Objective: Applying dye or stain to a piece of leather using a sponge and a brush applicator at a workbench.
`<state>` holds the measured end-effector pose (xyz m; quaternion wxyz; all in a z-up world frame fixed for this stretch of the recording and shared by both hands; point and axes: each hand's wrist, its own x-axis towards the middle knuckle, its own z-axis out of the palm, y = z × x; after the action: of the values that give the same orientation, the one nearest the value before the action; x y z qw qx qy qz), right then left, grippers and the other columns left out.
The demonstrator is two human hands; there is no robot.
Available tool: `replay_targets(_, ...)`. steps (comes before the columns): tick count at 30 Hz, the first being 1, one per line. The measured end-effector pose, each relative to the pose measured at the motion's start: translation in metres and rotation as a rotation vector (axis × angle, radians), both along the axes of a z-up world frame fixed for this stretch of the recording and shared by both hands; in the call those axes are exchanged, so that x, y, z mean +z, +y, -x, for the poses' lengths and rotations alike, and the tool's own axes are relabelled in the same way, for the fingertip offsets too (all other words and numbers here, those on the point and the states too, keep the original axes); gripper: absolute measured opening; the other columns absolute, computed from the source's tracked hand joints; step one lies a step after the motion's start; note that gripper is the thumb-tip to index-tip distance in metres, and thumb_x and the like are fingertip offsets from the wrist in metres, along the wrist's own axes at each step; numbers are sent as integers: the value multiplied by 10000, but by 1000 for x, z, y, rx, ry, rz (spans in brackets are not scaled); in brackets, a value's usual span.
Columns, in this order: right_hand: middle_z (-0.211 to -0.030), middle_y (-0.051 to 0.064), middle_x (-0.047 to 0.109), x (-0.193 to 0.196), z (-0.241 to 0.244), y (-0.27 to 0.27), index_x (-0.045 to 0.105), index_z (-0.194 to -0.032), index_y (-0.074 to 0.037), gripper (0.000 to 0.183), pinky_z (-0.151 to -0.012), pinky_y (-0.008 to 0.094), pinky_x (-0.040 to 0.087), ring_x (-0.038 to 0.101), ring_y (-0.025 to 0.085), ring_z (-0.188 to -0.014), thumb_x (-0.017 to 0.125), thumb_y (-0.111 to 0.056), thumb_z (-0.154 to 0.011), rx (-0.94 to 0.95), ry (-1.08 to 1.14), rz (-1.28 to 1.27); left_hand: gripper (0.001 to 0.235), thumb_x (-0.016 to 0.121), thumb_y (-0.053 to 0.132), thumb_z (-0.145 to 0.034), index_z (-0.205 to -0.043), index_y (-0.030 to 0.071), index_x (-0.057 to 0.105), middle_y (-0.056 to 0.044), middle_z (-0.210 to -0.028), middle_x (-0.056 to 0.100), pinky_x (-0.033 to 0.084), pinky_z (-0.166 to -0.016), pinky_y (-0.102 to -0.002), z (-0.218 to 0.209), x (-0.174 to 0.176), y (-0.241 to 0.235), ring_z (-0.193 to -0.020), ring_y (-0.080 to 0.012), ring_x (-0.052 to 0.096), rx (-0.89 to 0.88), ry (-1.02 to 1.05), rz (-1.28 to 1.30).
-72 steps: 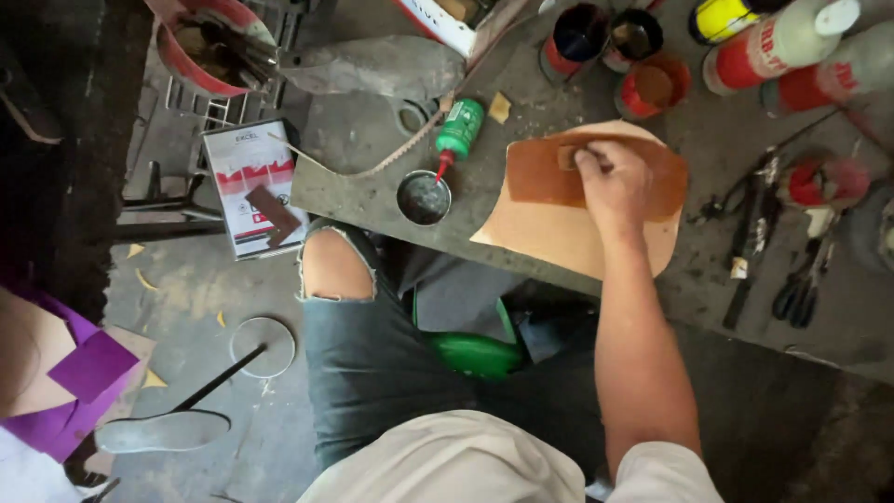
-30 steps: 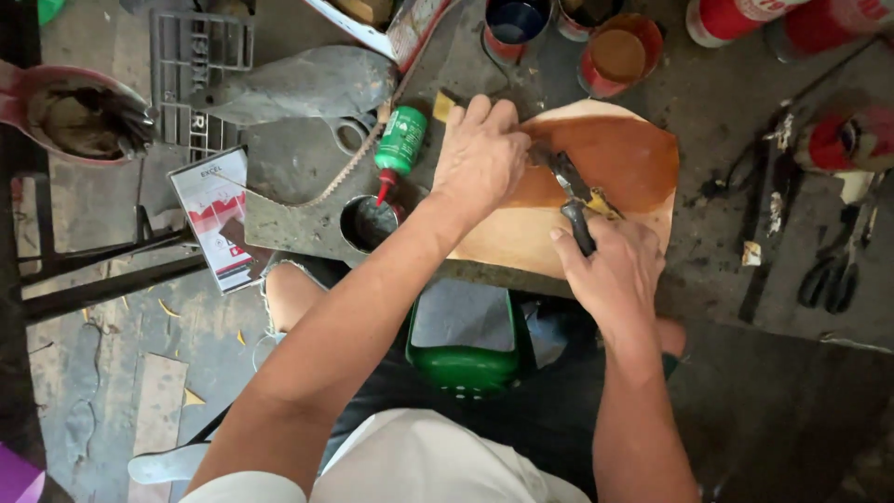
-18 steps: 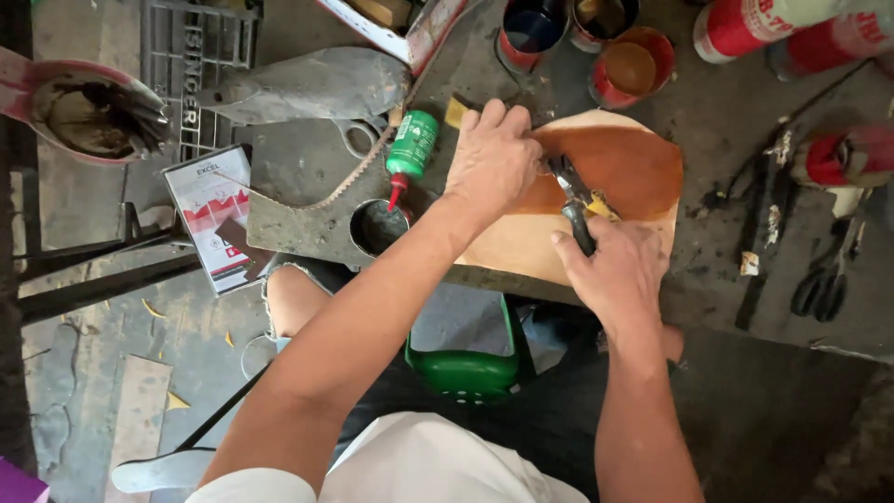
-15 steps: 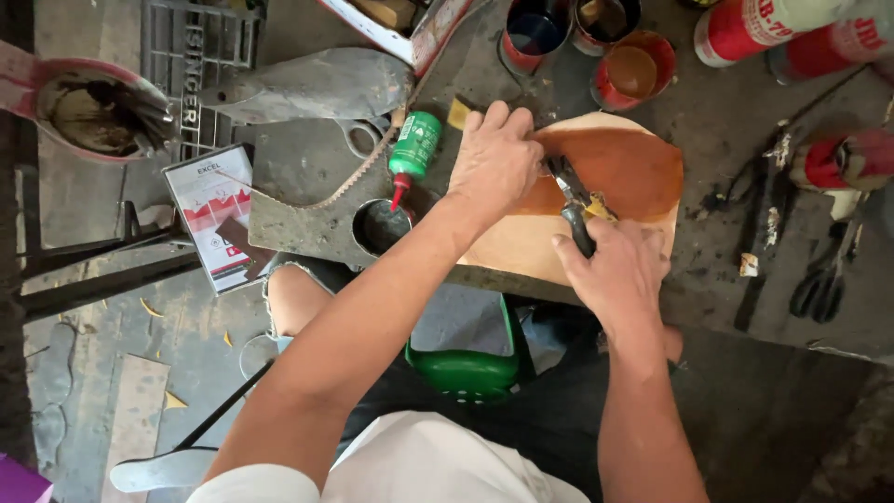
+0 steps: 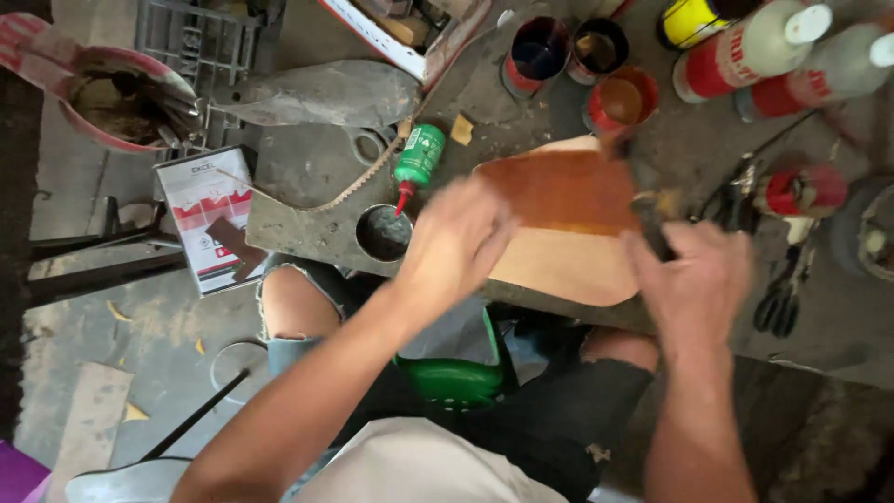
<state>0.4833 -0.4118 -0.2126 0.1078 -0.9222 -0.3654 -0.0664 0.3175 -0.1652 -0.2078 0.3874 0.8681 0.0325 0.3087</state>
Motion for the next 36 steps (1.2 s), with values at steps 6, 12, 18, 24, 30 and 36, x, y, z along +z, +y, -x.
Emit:
replay_targets(6,-883,-14,691,13,-82,-2,816,-960,-213,266,-831,352,467,563,256,-803,838,-478,-968,164,-551,326,245,588,218,-1006,-810,96,506,-89,-789,528,444,-665,-438,98,-53,-45,-708,-316,547,-100,340,88)
replay_targets(12,-793,-159,502,-6,-117,37,651,-744,-327,291,-682,288,367,444,249,-988,728,-516,-952,220,-589,592,223,643,261,-967,-778,167,571,-54,-725,576,462,-585,-470,167,-109,-11,-613,-314,585,12,485,-179)
replay_targets(18,-760,-171,508,-27,-139,48,687,-748,-364,158,-596,285,339,478,294,-1042,741,-480,-841,316,-713,616,352,632,230,-1007,-718,67,516,-90,-687,494,432,-602,-424,191,-117,40,-613,-310,536,52,383,-103)
replay_targets(24,-864,-105,658,6,-124,41,810,-1055,-276,323,-533,360,472,505,300,-1058,728,-571,-952,141,-371,628,130,643,198,-973,-989,69,628,-116,-832,637,501,-1066,-464,187,-115,53,-764,-327,647,-115,361,-5)
replay_targets(30,-1387,266,586,28,-86,17,650,-1353,54,633,-1010,662,510,551,519,-1206,852,-378,-937,-236,390,33,284,620,242,-985,-762,107,508,-95,-742,568,451,-727,-439,193,-120,71,-718,-334,562,-73,482,-205)
replay_targets(36,-1054,79,747,29,11,-4,781,-1145,-83,323,-789,392,504,676,210,-954,820,-270,-884,-407,574,-142,288,673,245,-955,-729,151,521,-21,-677,585,433,-796,-380,186,-137,63,-629,-269,562,40,492,-251)
